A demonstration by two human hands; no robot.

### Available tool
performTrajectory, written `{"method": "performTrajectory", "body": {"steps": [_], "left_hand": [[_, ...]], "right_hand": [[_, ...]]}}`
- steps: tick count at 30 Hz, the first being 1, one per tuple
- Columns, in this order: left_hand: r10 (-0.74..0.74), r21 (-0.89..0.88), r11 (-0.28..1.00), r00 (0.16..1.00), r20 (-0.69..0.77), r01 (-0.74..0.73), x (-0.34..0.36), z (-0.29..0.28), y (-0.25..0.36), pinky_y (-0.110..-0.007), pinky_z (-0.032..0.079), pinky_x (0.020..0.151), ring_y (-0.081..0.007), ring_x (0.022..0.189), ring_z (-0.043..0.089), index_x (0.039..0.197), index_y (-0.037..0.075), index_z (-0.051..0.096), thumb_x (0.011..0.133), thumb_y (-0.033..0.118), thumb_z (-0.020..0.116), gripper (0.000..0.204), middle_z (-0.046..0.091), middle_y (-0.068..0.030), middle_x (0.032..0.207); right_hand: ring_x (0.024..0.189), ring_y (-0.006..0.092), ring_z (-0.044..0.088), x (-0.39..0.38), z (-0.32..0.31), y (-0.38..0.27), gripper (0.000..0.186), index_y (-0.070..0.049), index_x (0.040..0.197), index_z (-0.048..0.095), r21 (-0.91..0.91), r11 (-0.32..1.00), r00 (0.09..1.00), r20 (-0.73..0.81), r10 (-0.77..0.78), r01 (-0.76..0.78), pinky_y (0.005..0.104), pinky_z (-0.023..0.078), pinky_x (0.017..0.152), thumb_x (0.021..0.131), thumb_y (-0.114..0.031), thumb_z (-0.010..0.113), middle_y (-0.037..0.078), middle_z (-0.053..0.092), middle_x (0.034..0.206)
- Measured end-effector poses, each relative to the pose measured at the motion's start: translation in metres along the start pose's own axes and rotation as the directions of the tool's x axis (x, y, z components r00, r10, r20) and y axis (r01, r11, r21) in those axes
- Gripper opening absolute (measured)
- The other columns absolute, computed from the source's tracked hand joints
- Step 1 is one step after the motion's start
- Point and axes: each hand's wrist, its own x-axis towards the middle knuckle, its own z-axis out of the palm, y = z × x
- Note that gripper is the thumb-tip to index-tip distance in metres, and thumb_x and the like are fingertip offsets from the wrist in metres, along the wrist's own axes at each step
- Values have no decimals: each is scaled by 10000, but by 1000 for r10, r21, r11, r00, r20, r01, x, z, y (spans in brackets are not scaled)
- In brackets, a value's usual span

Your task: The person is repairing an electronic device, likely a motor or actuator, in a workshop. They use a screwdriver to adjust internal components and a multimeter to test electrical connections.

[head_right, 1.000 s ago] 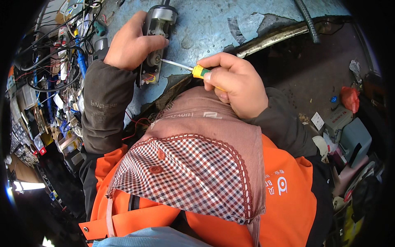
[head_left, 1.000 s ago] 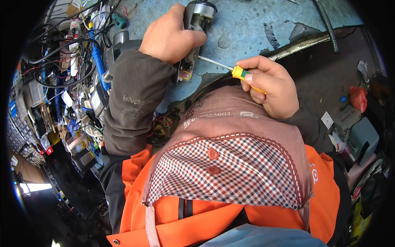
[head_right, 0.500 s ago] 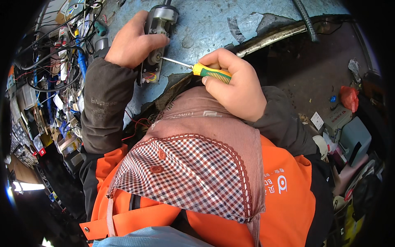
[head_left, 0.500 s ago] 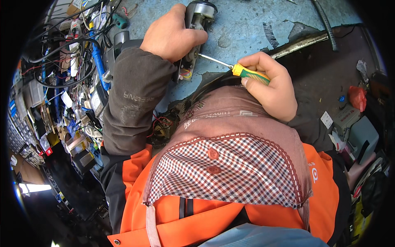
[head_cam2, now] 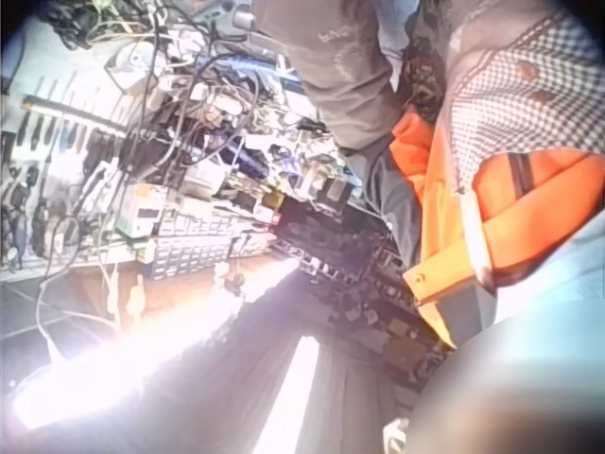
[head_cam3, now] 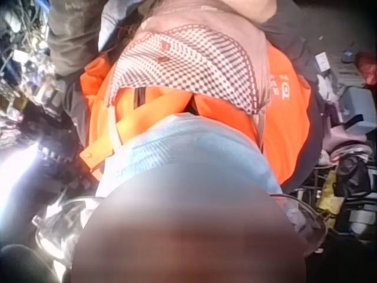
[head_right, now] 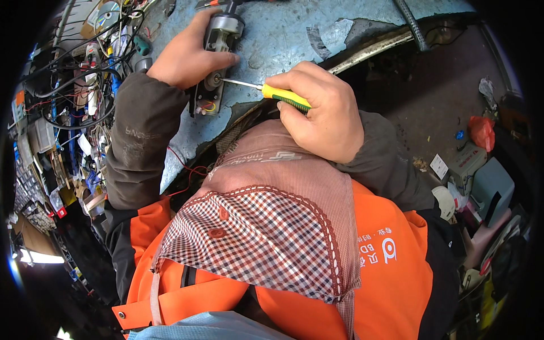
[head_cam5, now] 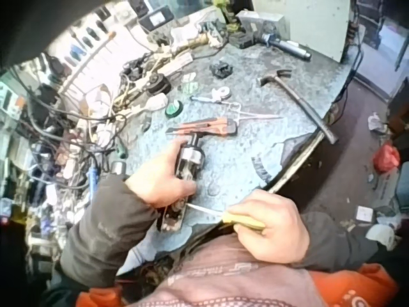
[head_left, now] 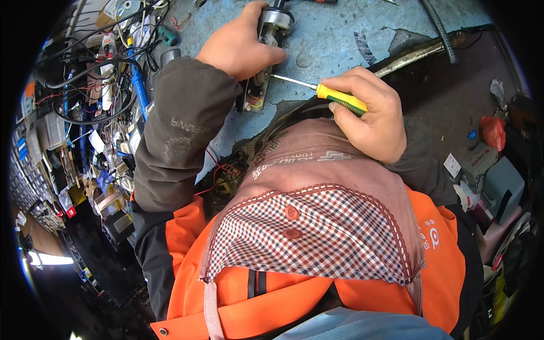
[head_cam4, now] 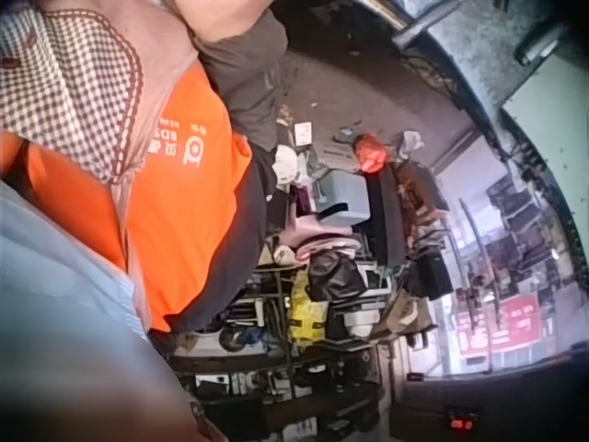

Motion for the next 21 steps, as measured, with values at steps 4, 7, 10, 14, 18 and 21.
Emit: {"method": "performTrajectory", "body": {"steps": [4, 7, 10, 14, 18, 21], "left_hand": [[-85, -28, 996, 988, 131, 90, 9, -21, 29, -420, 585, 931, -329, 1051, 746, 1441, -10, 598, 841, 251, 856, 704, 764, -214, 1138], [-141, -35, 988, 977, 161, 148, 20, -23, 21, -410, 576, 881, -295, 1000, 733, 1421, -11, 617, 875, 244, 818, 635, 766, -189, 1084], [-116, -91, 987, 982, 150, 130, 32, -13, 8, -411, 566, 845, -291, 973, 725, 1408, -5, 635, 889, 205, 777, 579, 761, -182, 1057], [-88, -186, 976, 989, 119, 109, 29, -12, 8, -411, 559, 830, -283, 954, 717, 1411, 10, 648, 883, 147, 754, 556, 757, -169, 1039], [-47, -232, 972, 999, -4, 45, 31, 1, -12, -392, 558, 840, -263, 946, 709, 1415, 20, 656, 874, 119, 757, 559, 758, -146, 1026], [-53, -293, 955, 998, -40, 39, 24, -1, -7, -376, 556, 845, -248, 945, 706, 1406, 19, 669, 871, 97, 757, 548, 758, -129, 1023]], "right_hand": [[864, 306, 748, 2, -1, -3, 327, 9, 1175, 768, -29, 999, 1000, -3, 22, -22, 360, 589, 759, 852, 49, 736, 147, 732, 1006], [867, 309, 749, 2, 3, -4, 329, 6, 1176, 766, 8, 999, 999, 2, 46, -46, 362, 590, 764, 850, 42, 740, 147, 733, 1007], [861, 308, 744, 4, 4, -6, 330, 4, 1177, 765, -14, 999, 999, -3, 40, -40, 361, 589, 763, 850, 37, 742, 145, 731, 1004], [876, 306, 740, 7, 4, -5, 349, 3, 1196, 757, -11, 1000, 1000, 6, 20, -20, 356, 587, 785, 849, 40, 738, 147, 732, 1018], [906, 301, 740, 9, -2, -9, 391, 4, 1234, 740, 388, 816, 904, 159, 398, -428, 350, 583, 815, 847, 52, 714, 153, 737, 1051], [903, 298, 736, 4, 10, -5, 383, 10, 1241, 729, 448, 788, 905, 152, 398, -422, 352, 579, 817, 859, 37, 701, 157, 737, 1063]]}}
